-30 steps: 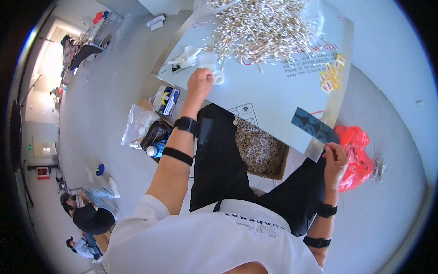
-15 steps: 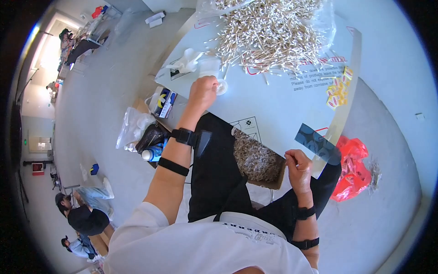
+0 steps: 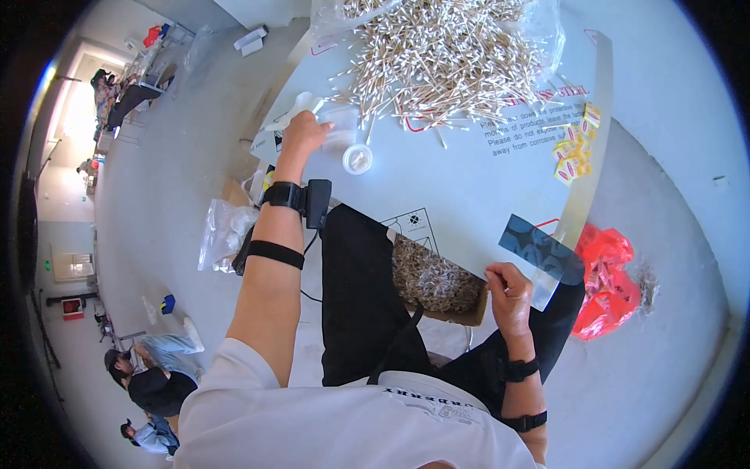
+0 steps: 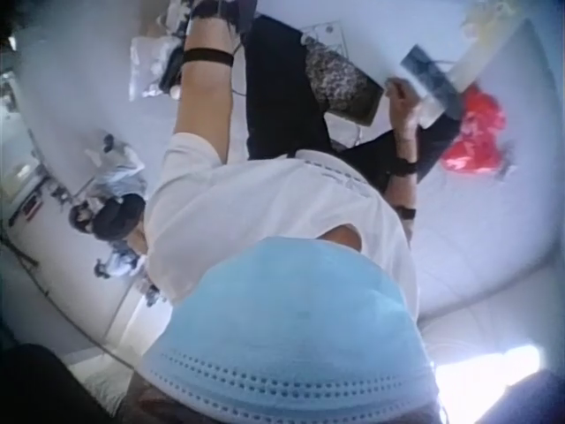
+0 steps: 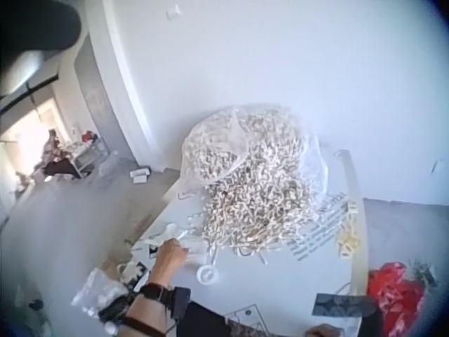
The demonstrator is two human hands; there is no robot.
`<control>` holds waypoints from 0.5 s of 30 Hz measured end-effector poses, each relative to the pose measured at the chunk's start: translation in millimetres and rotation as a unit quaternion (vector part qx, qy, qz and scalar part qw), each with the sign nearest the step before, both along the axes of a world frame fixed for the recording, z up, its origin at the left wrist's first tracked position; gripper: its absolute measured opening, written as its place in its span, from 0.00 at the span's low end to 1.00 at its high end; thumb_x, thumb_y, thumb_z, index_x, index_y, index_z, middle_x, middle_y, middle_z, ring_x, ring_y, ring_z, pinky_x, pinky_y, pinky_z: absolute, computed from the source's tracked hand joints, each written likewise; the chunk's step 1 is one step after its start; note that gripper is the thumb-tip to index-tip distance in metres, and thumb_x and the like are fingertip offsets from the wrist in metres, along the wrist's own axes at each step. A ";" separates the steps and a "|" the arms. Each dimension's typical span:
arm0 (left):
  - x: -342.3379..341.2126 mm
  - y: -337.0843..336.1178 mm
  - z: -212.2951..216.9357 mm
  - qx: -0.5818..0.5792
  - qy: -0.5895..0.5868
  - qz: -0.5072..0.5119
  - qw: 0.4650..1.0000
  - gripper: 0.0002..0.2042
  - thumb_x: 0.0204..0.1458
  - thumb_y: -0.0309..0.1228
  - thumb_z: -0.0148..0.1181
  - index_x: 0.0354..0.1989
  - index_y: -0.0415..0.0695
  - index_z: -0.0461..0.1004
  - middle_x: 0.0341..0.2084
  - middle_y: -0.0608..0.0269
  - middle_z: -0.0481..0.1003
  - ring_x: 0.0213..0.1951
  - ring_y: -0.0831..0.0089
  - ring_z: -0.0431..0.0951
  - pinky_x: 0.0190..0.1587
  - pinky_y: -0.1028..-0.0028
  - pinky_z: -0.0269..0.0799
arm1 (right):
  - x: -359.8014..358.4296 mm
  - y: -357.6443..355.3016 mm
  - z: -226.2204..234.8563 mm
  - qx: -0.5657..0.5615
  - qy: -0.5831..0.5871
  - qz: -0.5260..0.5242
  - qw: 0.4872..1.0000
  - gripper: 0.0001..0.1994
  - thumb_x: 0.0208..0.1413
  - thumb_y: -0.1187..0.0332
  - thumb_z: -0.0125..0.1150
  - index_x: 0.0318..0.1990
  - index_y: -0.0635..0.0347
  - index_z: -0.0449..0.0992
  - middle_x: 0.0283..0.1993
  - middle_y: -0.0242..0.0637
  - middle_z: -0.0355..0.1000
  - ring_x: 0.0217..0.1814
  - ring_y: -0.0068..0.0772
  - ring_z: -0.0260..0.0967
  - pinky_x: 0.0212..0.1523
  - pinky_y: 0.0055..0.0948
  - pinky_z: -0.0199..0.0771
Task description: Gathering cotton swabs into bundles and placing them into plastic bags.
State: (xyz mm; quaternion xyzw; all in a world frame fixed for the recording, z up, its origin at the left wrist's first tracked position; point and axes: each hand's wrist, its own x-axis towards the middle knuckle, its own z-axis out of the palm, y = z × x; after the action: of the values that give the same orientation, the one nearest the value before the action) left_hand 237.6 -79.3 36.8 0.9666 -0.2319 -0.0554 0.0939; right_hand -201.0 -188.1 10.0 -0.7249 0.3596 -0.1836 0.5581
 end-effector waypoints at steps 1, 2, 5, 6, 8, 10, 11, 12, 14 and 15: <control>1.7 -0.4 -4.9 0.001 0.000 -0.001 1.000 0.16 0.46 0.39 0.66 0.35 0.37 0.77 0.36 0.43 0.78 0.40 0.46 0.78 0.44 0.57 0.73 | -0.2 0.1 -0.7 0.001 0.000 -0.001 1.000 0.01 0.55 0.79 0.59 0.34 0.67 0.75 0.26 0.32 0.70 0.25 0.19 0.66 0.28 0.20 0.66; 1.9 -0.4 -10.3 -0.013 0.037 0.028 0.999 0.16 0.44 0.39 0.66 0.34 0.37 0.77 0.36 0.44 0.78 0.39 0.48 0.79 0.43 0.57 0.73 | -0.2 0.3 -1.3 -0.005 0.003 0.001 1.000 0.01 0.55 0.79 0.58 0.34 0.67 0.74 0.26 0.32 0.70 0.25 0.19 0.66 0.28 0.20 0.66; -1.3 0.8 -22.7 -0.055 0.076 0.064 0.994 0.15 0.42 0.38 0.67 0.32 0.38 0.78 0.33 0.45 0.79 0.38 0.50 0.79 0.42 0.58 0.74 | -0.6 -1.5 -1.0 -0.023 0.015 0.010 1.000 0.01 0.55 0.79 0.58 0.33 0.68 0.74 0.26 0.32 0.70 0.25 0.20 0.66 0.27 0.20 0.66; -1.3 2.5 -27.6 -0.085 0.076 0.072 0.991 0.14 0.41 0.37 0.67 0.31 0.39 0.79 0.32 0.46 0.79 0.37 0.50 0.79 0.41 0.59 0.74 | -0.1 -2.8 0.2 -0.037 0.023 0.019 0.999 0.01 0.55 0.79 0.58 0.33 0.68 0.74 0.26 0.32 0.70 0.25 0.20 0.66 0.27 0.20 0.66; -1.2 6.0 -35.9 -0.115 0.053 0.071 0.989 0.12 0.41 0.35 0.67 0.31 0.40 0.79 0.31 0.47 0.79 0.36 0.51 0.79 0.40 0.59 0.74 | 0.9 -3.8 2.0 -0.031 0.023 0.020 0.999 0.01 0.56 0.79 0.57 0.33 0.68 0.74 0.26 0.32 0.70 0.25 0.20 0.65 0.27 0.20 0.67; -1.5 11.4 -42.1 -0.145 0.028 0.071 0.986 0.10 0.40 0.34 0.67 0.30 0.41 0.79 0.29 0.48 0.79 0.35 0.52 0.79 0.39 0.60 0.74 | 1.8 -3.0 1.0 -0.025 0.020 0.022 0.999 0.02 0.56 0.78 0.57 0.33 0.68 0.74 0.26 0.32 0.71 0.25 0.20 0.65 0.27 0.20 0.67; -1.9 14.5 -44.2 -0.200 -0.023 0.044 0.978 0.08 0.41 0.31 0.65 0.29 0.42 0.79 0.28 0.49 0.78 0.34 0.52 0.79 0.37 0.60 0.74 | 2.0 -2.8 -2.9 -0.043 0.015 0.023 0.999 0.02 0.56 0.78 0.57 0.32 0.67 0.74 0.25 0.33 0.70 0.25 0.20 0.65 0.27 0.20 0.66; -6.5 14.7 -42.2 -0.255 -0.071 0.017 0.964 0.06 0.43 0.29 0.64 0.28 0.42 0.78 0.27 0.50 0.78 0.32 0.52 0.79 0.36 0.61 0.73 | 0.6 -2.9 -6.0 -0.062 0.011 0.024 0.998 0.01 0.55 0.78 0.58 0.32 0.67 0.74 0.24 0.33 0.69 0.25 0.19 0.65 0.27 0.20 0.66; -13.6 14.6 -35.2 -0.307 -0.115 -0.003 0.945 0.05 0.44 0.28 0.64 0.29 0.41 0.77 0.24 0.51 0.77 0.28 0.58 0.78 0.33 0.65 0.72 | -1.1 -2.9 -7.0 -0.040 0.012 0.029 0.999 0.01 0.55 0.78 0.58 0.34 0.66 0.74 0.26 0.33 0.70 0.25 0.19 0.65 0.28 0.20 0.66; -20.6 10.5 -27.6 -0.358 -0.156 -0.024 0.920 0.04 0.46 0.27 0.63 0.29 0.40 0.77 0.21 0.53 0.76 0.25 0.63 0.77 0.31 0.68 0.71 | -1.5 -2.9 -6.2 -0.017 0.015 0.032 0.999 0.03 0.55 0.78 0.59 0.36 0.66 0.74 0.28 0.32 0.71 0.26 0.19 0.65 0.29 0.19 0.66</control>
State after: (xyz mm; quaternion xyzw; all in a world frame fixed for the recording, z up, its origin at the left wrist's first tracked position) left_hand 216.9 -68.7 9.2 0.8591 -0.2709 0.1806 0.3950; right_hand -202.5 -191.0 3.8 -0.7483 0.3414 -0.1611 0.5455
